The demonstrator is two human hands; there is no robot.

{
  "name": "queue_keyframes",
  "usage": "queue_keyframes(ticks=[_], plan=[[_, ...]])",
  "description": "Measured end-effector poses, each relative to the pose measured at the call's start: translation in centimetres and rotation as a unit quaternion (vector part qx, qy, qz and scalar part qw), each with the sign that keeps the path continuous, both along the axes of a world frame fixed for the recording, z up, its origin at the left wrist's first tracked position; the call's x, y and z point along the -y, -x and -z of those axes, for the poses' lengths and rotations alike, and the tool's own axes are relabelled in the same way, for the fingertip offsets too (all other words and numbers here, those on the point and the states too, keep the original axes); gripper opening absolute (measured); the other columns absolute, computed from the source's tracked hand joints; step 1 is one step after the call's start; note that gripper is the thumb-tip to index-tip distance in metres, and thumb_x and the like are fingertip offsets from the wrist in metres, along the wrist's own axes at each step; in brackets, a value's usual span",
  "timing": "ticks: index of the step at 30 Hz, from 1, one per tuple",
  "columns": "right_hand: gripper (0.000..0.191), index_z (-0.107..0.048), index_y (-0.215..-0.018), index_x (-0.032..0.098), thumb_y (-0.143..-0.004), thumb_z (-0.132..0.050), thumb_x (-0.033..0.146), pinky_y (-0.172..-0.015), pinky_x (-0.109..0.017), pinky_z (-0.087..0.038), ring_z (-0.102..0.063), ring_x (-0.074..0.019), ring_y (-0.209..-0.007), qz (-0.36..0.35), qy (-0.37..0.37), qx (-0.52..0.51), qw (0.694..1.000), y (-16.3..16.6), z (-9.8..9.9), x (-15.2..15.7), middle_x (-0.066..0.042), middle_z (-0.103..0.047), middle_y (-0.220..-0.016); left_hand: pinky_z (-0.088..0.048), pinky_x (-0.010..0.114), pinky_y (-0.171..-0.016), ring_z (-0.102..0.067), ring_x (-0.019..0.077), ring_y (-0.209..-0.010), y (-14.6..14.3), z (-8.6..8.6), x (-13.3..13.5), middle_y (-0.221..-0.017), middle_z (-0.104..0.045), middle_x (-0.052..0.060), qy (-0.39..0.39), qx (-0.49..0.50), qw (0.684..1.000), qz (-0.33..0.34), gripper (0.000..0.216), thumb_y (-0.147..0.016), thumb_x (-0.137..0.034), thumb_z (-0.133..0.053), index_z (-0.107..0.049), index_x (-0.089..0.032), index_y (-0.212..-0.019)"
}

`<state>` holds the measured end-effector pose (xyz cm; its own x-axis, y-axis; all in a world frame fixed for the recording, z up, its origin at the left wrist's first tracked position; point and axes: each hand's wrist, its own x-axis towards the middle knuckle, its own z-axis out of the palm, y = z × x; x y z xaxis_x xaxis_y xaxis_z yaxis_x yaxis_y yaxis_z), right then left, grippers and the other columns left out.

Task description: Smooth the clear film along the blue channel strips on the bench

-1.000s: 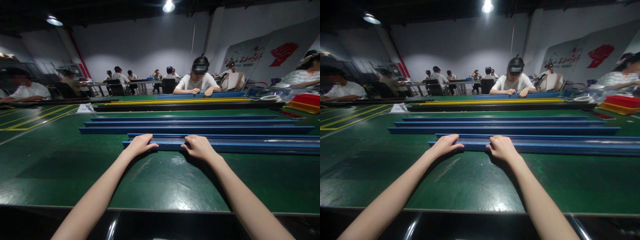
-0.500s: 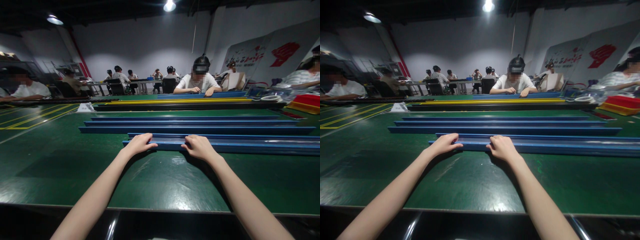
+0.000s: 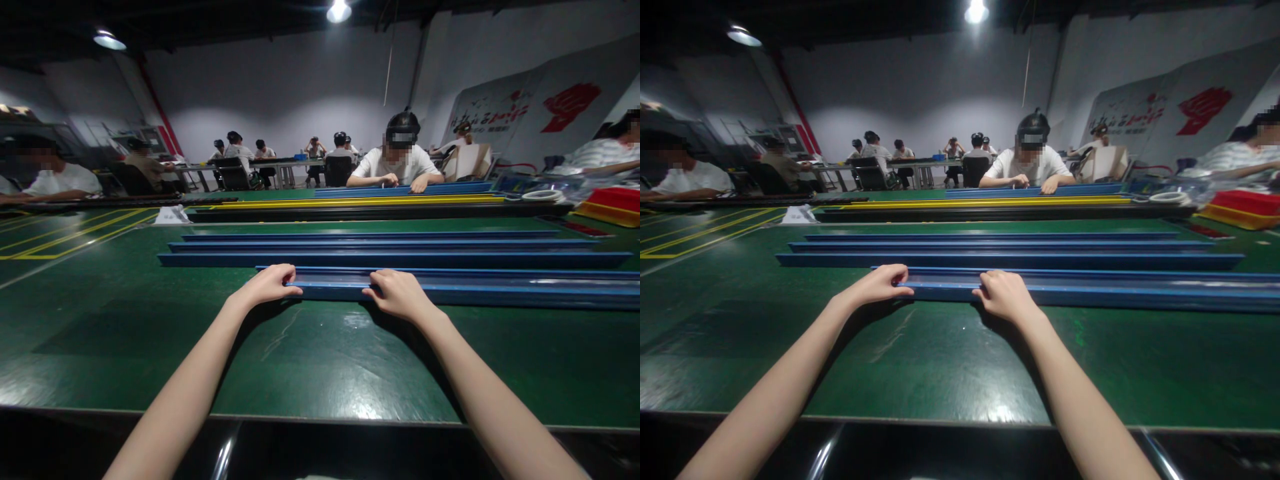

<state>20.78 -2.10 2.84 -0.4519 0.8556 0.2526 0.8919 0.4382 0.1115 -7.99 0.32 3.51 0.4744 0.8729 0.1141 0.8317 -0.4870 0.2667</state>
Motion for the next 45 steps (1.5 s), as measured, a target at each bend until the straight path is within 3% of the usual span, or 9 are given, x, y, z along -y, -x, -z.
queue_keyframes(ticks=[45], plan=[[0.027, -0.057, -0.08, 0.018, -0.085, -0.04, 0.039, -0.06, -0.025, -0.03, -0.058, -0.0183, -0.08, 0.003, 0.015, -0.001, 1.0, 0.15, -0.41, 0.24, -0.007, -0.064, -0.086, -0.029, 0.024, -0.056, -0.047, 0.015, -0.064, -0.51, 0.49, 0.35, -0.071, -0.053, 0.0, -0.021, -0.036, 0.999, -0.014, 0.033, -0.078, -0.051, -0.043, -0.045, -0.02, -0.07]])
